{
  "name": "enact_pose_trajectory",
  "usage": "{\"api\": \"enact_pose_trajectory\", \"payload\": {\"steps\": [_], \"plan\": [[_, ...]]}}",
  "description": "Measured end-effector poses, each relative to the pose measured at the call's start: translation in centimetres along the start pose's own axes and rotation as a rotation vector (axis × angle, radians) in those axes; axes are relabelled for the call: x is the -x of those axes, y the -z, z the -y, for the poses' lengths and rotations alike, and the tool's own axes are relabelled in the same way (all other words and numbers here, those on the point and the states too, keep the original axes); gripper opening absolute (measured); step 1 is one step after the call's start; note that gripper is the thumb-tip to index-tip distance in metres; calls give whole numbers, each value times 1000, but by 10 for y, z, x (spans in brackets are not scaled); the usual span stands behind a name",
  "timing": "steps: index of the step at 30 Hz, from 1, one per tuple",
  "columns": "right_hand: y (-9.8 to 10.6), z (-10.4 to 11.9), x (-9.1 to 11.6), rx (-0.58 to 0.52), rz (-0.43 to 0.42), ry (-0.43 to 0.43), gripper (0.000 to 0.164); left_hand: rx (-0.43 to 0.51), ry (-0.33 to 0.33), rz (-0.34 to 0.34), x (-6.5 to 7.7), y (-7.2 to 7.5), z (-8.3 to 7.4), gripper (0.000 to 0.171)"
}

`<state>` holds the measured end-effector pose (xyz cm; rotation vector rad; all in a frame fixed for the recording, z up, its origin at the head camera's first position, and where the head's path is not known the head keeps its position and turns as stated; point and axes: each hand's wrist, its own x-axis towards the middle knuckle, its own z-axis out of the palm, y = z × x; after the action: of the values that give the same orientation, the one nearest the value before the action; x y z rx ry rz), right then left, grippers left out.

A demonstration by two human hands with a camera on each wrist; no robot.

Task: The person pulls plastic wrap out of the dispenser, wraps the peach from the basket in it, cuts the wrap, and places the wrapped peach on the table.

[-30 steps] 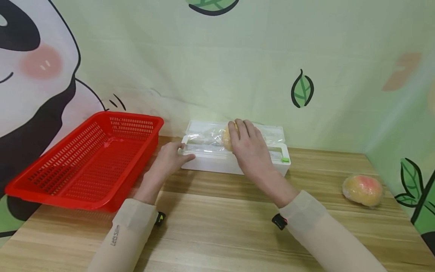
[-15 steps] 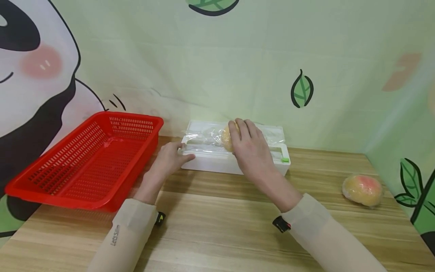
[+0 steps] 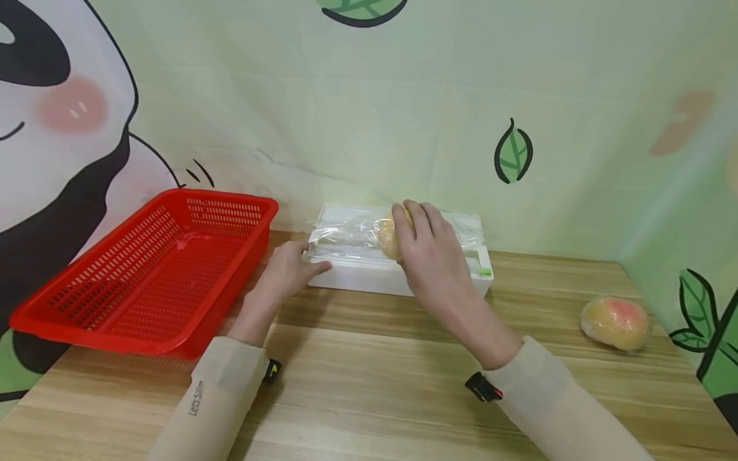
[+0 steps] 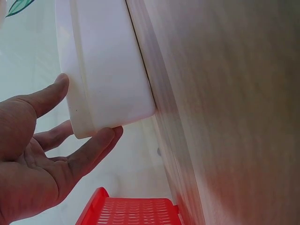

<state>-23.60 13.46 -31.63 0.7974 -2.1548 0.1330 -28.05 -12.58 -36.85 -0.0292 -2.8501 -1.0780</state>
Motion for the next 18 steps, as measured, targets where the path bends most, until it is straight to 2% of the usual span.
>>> {"api": "enact_pose_trajectory", "payload": {"steps": [8,18], "plan": [[11,4,4,-28,-20,-1,75,-9,-4,2,-1,-2,0,49],[20,7,6,-77,-50,-4,77,-4,1,-3,-2,-1,1,50]]}}
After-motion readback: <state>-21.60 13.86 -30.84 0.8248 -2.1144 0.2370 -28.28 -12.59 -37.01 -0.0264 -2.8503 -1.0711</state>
